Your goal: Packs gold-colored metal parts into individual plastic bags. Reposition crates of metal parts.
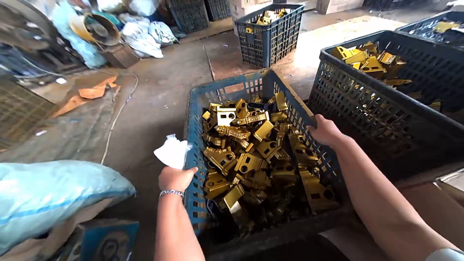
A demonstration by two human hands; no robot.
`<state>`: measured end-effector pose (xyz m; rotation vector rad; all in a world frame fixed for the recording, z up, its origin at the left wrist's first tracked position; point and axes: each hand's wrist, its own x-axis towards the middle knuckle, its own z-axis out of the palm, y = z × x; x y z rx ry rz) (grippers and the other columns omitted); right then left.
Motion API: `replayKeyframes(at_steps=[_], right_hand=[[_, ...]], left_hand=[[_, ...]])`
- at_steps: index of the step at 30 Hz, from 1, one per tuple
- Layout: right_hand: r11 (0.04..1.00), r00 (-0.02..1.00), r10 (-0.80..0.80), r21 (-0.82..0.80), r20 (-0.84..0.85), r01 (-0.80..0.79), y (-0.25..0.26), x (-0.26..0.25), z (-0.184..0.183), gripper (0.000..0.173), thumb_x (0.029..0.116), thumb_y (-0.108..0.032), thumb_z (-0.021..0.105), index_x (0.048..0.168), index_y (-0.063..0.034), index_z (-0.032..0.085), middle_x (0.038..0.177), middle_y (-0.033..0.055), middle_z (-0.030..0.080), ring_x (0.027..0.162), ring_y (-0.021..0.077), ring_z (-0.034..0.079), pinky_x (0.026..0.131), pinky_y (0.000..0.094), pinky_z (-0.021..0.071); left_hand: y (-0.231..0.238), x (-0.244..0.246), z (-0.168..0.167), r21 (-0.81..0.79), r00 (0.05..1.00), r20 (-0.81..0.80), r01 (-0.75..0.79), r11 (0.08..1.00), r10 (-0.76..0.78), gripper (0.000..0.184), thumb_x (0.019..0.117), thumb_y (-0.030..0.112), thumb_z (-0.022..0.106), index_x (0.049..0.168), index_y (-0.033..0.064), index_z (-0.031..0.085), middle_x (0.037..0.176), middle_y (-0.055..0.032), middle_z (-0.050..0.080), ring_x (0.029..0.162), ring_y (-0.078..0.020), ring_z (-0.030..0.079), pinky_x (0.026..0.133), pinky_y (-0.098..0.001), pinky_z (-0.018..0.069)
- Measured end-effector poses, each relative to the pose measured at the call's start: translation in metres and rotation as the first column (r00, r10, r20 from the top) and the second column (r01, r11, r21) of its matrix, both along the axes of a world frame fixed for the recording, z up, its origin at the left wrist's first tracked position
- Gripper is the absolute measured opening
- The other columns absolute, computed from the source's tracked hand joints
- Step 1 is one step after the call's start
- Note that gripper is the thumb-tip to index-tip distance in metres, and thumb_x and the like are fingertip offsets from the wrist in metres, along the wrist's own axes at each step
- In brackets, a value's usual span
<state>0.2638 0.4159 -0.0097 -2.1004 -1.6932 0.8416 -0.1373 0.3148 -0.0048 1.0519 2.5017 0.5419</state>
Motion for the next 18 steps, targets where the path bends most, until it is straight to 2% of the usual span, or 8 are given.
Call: replayKeyframes(at_steps=[3,7,10,13,15,17,18], right_hand=[[0.999,0.998,0.046,0.013,0.038,-0.047,-0.017,0.002,0.001,0.043,0.1057,-0.019,0.057,0.142,0.0025,0.046,0.115,0.0321,0.064,0.109,0.0488,0.064,0.092,0.0642,0.0498],[0.99,0.999,0.035,0.138,0.007,-0.036,-0.062,0.011,0.015,0.039,0.1053,-0.014,0.057,0.139,0.0044,0.049,0.109,0.0314,0.065,0.104,0.0471,0.066,0.091,0.0624,0.0502],[0.933,1.0,0.015,0.36,-0.002,-0.013,-0.127,0.025,0.014,0.037,0.1048,-0.013,0.057,0.136,0.0063,0.053,0.103,0.0306,0.067,0.094,0.0457,0.068,0.085,0.0615,0.0518],[0.785,0.999,-0.036,0.619,-0.004,0.03,-0.198,0.039,-0.004,0.039,0.1027,-0.016,0.058,0.13,0.0119,0.058,0.099,0.0298,0.07,0.085,0.0417,0.07,0.077,0.0567,0.0557],[0.736,0.995,-0.086,0.671,-0.04,0.091,-0.251,0.042,-0.016,0.044,0.1017,-0.016,0.059,0.131,0.0168,0.056,0.102,0.0337,0.069,0.088,0.045,0.071,0.08,0.057,0.0567],[0.71,0.987,-0.133,0.685,-0.094,0.161,-0.303,0.048,-0.024,0.046,0.1002,-0.016,0.061,0.129,0.0198,0.054,0.105,0.0366,0.068,0.091,0.0462,0.071,0.082,0.0571,0.0571],[0.729,0.974,-0.158,0.646,-0.164,0.227,-0.328,0.051,-0.026,0.047,0.0999,-0.017,0.061,0.129,0.0188,0.054,0.106,0.0351,0.068,0.094,0.0421,0.071,0.084,0.0543,0.0569]], left_hand=[[-0.016,0.0,0.001,0.036,1.0,0.005,-0.009,0.999,0.009,0.067,0.0796,0.02,0.088,0.13,-0.0123,0.057,0.13,-0.0306,0.06,0.127,-0.041,0.056,0.108,-0.0558,0.0414],[-0.065,0.006,-0.004,0.276,0.999,0.039,-0.031,0.961,0.022,0.067,0.0753,0.012,0.089,0.129,-0.0113,0.057,0.126,-0.0283,0.063,0.123,-0.0363,0.06,0.106,-0.0533,0.0438],[-0.129,0.022,-0.008,0.534,0.994,0.106,-0.09,0.841,0.039,0.074,0.0709,0.003,0.088,0.133,-0.0141,0.051,0.126,-0.0269,0.062,0.118,-0.0248,0.062,0.103,-0.0404,0.0486],[-0.196,0.041,-0.021,0.701,0.992,0.125,-0.091,0.707,0.004,0.08,0.0718,0.003,0.083,0.137,-0.0189,0.042,0.129,-0.0282,0.059,0.118,-0.016,0.06,0.102,-0.0284,0.0484],[-0.247,0.051,-0.032,0.749,0.993,0.116,-0.072,0.659,-0.024,0.084,0.0758,0.005,0.081,0.141,-0.0219,0.035,0.135,-0.0329,0.054,0.126,-0.0202,0.057,0.107,-0.03,0.0458],[-0.3,0.063,-0.046,0.716,0.995,0.101,-0.058,0.695,-0.021,0.084,0.0813,0.011,0.081,0.142,-0.0232,0.034,0.138,-0.0363,0.051,0.131,-0.0273,0.054,0.111,-0.0349,0.0439],[-0.326,0.067,-0.052,0.679,0.998,0.066,-0.027,0.734,-0.024,0.081,0.083,0.014,0.08,0.139,-0.0246,0.037,0.136,-0.0383,0.052,0.131,-0.0329,0.054,0.111,-0.0394,0.0439]])
